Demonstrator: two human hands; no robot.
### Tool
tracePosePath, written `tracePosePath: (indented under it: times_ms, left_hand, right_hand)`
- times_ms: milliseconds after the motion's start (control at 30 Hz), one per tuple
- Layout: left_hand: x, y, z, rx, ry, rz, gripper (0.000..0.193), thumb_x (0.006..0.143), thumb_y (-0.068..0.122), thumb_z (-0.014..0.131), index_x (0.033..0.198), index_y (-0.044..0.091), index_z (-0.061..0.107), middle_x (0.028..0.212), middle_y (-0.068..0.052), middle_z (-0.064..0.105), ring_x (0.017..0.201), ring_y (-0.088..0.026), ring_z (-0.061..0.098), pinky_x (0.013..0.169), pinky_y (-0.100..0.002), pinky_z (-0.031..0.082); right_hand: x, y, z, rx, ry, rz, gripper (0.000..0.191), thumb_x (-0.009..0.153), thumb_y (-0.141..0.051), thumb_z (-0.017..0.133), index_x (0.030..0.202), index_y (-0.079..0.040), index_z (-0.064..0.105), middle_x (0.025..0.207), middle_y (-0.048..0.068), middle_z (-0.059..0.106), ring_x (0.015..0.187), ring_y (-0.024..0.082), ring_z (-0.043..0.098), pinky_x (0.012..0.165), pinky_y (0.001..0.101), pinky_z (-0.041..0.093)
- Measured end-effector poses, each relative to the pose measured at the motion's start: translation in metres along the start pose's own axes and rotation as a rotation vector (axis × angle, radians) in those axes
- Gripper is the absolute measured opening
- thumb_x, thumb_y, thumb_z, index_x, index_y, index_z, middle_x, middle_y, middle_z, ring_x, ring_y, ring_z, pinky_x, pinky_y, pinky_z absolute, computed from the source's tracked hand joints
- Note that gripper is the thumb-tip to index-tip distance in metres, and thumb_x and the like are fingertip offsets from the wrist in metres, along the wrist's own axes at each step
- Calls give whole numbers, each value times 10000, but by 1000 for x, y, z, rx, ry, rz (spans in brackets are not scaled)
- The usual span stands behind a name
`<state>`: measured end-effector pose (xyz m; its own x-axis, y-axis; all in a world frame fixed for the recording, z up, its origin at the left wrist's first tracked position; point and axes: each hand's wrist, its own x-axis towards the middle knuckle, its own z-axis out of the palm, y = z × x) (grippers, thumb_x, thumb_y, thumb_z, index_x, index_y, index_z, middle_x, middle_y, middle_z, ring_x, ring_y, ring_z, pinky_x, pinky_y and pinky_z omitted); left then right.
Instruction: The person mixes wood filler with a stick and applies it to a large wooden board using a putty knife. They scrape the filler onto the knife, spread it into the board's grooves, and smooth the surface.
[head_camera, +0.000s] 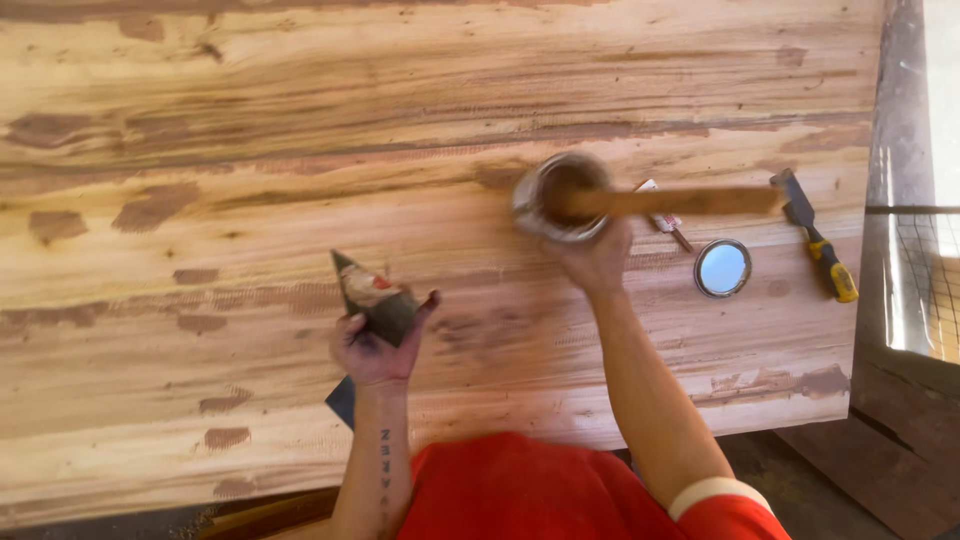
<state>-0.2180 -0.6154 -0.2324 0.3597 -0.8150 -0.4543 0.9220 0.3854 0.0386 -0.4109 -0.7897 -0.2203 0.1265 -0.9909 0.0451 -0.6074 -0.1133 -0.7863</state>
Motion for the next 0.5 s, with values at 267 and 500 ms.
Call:
tracePosePath:
  times_ms: [267,500]
  left_hand:
    - [-106,92,-29,210,145,313,664,737,186,578,1371,-10,597,1311,-172,676,1255,-367,627,1176,-570,417]
    - [-176,155,-56,226,219,501,731,703,156,560,1413,-19,567,1353,-170,642,1284,-359,603,1167,-508,452]
  right_hand:
    - [-47,-20,7,-34,100,114,884,743,-184,858,1447,25,366,1330,195,515,1096,331,587,936,441,514]
    - [-218,-98,96,-414,-735,-690,757,735,-260,800,1402,-9,544,1478,202,506,1361,382,477,1087,545,378]
